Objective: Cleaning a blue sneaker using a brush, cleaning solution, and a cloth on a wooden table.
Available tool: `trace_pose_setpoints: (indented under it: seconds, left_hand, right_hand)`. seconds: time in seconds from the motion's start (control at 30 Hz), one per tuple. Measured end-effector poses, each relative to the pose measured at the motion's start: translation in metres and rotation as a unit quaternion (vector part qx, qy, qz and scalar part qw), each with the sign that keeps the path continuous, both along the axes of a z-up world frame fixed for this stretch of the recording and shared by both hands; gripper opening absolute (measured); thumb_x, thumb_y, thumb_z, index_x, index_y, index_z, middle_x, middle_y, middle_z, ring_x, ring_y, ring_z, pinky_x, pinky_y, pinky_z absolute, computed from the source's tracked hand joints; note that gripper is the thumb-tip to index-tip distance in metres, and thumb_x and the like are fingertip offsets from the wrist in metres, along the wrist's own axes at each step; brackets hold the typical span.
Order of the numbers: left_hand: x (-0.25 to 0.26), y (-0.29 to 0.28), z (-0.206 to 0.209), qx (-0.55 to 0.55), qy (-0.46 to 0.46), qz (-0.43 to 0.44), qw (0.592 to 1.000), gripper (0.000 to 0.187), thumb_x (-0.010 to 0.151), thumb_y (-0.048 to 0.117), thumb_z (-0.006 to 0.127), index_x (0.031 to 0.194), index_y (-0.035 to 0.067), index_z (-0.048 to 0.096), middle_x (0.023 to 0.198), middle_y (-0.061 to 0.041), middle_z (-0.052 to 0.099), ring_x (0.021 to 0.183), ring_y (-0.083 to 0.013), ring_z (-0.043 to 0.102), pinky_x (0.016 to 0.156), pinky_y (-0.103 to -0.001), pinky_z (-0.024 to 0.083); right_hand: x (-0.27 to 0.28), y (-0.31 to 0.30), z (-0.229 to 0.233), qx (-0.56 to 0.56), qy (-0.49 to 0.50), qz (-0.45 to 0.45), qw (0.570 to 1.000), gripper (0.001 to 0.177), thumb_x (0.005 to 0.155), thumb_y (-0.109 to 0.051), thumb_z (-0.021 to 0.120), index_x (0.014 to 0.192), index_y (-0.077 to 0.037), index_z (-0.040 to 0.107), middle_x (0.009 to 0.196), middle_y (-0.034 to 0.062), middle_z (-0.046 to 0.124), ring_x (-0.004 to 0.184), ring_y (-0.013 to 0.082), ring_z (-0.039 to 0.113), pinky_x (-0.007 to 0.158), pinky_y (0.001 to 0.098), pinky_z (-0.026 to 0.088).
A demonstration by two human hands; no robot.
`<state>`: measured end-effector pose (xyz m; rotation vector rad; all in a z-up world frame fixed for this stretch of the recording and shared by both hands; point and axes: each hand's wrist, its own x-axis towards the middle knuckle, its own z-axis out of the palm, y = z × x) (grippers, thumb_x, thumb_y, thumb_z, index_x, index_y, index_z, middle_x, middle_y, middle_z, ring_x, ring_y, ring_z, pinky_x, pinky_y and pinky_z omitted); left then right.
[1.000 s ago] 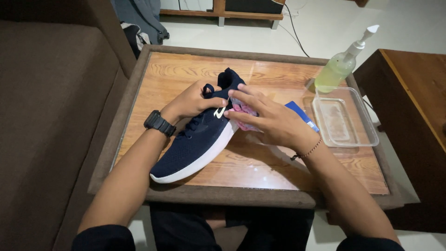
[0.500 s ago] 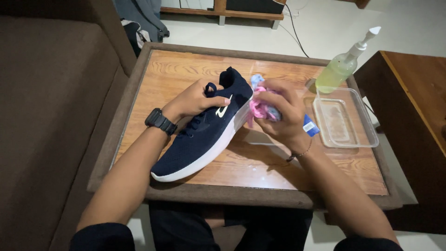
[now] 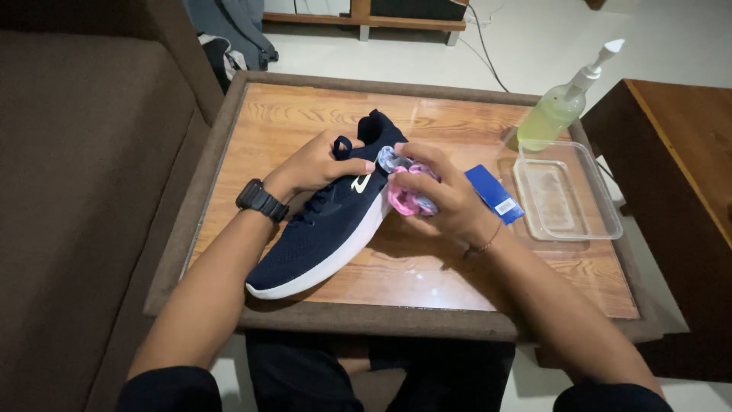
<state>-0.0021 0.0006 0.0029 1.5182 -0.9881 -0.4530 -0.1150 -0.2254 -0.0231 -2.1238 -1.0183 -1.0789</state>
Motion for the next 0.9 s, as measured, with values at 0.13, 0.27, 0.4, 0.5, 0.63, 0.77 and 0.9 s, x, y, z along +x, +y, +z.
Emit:
trace_pose_setpoints:
  seconds: [0.13,0.27,0.4,0.5,0.63,0.77,0.9]
  left_hand:
    - [0.003,-0.002,-0.008,-0.005,0.024,0.004,1.000,0.034,0.086,0.019,0.080,0.061,0.016,0.058,0.053,0.011,0.049,0.054,-0.0007,0.048,0.056,-0.015,0.040]
    - [-0.001,0.000,-0.001,0.011,0.006,0.001,1.000,0.034,0.087,0.018,0.079,0.060,0.016,0.058,0.053,0.011,0.050,0.054,-0.0005,0.048,0.056,-0.015,0.040]
    - [0.004,0.001,-0.006,0.017,0.020,0.013,1.000,0.034,0.085,0.020,0.081,0.060,0.016,0.058,0.053,0.011,0.050,0.055,-0.0007,0.048,0.056,-0.015,0.040]
    - [0.012,-0.001,-0.016,0.020,0.022,0.011,0.999,0.034,0.086,0.020,0.081,0.060,0.016,0.059,0.052,0.011,0.050,0.054,-0.0006,0.048,0.056,-0.015,0.039]
    - [0.007,-0.001,-0.013,0.016,0.040,0.013,0.999,0.033,0.085,0.019,0.081,0.060,0.015,0.060,0.052,0.010,0.051,0.053,-0.0012,0.050,0.055,-0.015,0.041]
    - [0.014,-0.001,-0.020,0.026,0.022,0.010,0.999,0.033,0.085,0.022,0.081,0.061,0.016,0.060,0.053,0.009,0.051,0.054,-0.0019,0.050,0.056,-0.016,0.041]
    - [0.015,-0.001,-0.022,0.019,0.012,0.008,1.000,0.033,0.086,0.022,0.080,0.061,0.015,0.060,0.052,0.009,0.052,0.055,-0.0014,0.050,0.056,-0.016,0.041]
  right_hand:
    - [-0.002,-0.001,0.014,-0.057,-0.020,0.040,0.997,0.040,0.092,-0.044,0.066,0.109,-0.008,0.071,0.128,0.0286,0.060,0.109,0.0431,0.066,0.094,0.0456,0.053]
    - [-0.006,0.002,0.018,-0.052,0.035,0.061,0.996,0.031,0.089,-0.035,0.072,0.104,-0.008,0.070,0.134,0.0264,0.060,0.115,0.0440,0.066,0.097,0.0483,0.051]
    - [-0.007,0.001,0.013,-0.021,0.057,0.046,0.997,0.023,0.085,-0.028,0.082,0.098,-0.010,0.074,0.116,0.0181,0.070,0.093,0.0347,0.071,0.085,0.0422,0.056]
    - [-0.011,0.004,0.021,0.012,0.073,0.025,0.997,0.019,0.083,-0.023,0.085,0.096,-0.011,0.077,0.104,0.0131,0.072,0.082,0.0304,0.071,0.078,0.0389,0.057]
    - [-0.017,0.003,0.040,0.062,0.139,0.055,0.987,0.022,0.083,-0.029,0.085,0.092,-0.011,0.078,0.095,0.0099,0.073,0.072,0.0253,0.068,0.071,0.0352,0.056]
    - [-0.021,0.010,0.048,0.046,0.202,0.096,0.974,0.022,0.082,-0.029,0.084,0.089,-0.010,0.078,0.086,0.0102,0.074,0.066,0.0267,0.068,0.065,0.0357,0.056]
    - [-0.018,0.005,0.035,0.014,0.138,-0.012,0.990,0.023,0.086,-0.030,0.081,0.097,-0.010,0.076,0.098,0.0111,0.072,0.075,0.0308,0.070,0.071,0.0397,0.057]
